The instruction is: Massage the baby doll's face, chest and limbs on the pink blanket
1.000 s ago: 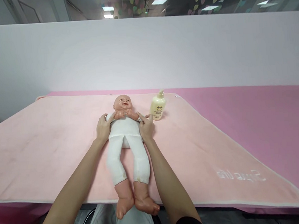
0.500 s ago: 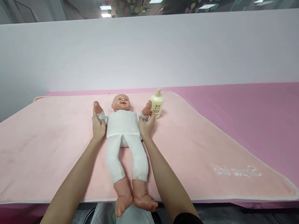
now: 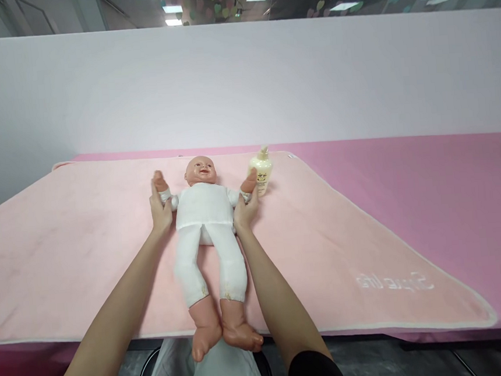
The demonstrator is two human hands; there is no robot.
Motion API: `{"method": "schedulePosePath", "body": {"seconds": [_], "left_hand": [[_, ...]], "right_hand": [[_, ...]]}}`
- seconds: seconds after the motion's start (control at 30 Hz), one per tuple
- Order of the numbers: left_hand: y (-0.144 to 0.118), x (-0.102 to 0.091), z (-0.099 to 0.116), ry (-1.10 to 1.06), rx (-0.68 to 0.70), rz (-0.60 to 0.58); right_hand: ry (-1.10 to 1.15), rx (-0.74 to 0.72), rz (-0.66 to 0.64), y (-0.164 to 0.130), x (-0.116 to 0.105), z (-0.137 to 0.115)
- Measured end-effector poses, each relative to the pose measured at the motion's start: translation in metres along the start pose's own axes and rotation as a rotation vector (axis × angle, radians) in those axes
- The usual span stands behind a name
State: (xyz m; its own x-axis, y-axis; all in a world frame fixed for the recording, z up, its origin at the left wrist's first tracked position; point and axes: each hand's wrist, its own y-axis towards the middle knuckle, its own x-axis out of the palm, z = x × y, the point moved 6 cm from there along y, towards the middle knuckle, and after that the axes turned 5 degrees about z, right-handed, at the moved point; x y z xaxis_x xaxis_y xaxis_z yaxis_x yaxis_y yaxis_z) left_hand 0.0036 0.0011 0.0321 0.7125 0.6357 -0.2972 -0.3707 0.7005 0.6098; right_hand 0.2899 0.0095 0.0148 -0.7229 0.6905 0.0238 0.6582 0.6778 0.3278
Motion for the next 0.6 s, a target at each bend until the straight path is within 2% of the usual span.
{"method": "schedulePosePath", "body": {"seconds": [0.17, 0.27, 0.43, 0.53, 0.6], "left_hand": [[-0.01, 0.014, 0.029, 0.34, 0.274, -0.206], [-0.013, 0.017, 0.033, 0.461, 0.353, -0.247], [-0.011, 0.014, 0.029, 0.378, 0.331, -0.214], [-0.007, 0.009, 0.023, 0.189, 0.208, -0.167], [-0.004, 0.003, 0.016, 0.018, 0.095, -0.107]], "right_hand": [[-0.472, -0.281, -0.295, -0.011, 0.015, -0.019], [-0.612, -0.341, -0.354, -0.014, 0.016, -0.027], [-0.52, -0.279, -0.31, -0.013, 0.012, -0.022], [-0.357, -0.186, -0.155, -0.007, 0.006, -0.012], [-0.227, -0.07, -0.041, -0.002, 0.002, -0.002]]}}
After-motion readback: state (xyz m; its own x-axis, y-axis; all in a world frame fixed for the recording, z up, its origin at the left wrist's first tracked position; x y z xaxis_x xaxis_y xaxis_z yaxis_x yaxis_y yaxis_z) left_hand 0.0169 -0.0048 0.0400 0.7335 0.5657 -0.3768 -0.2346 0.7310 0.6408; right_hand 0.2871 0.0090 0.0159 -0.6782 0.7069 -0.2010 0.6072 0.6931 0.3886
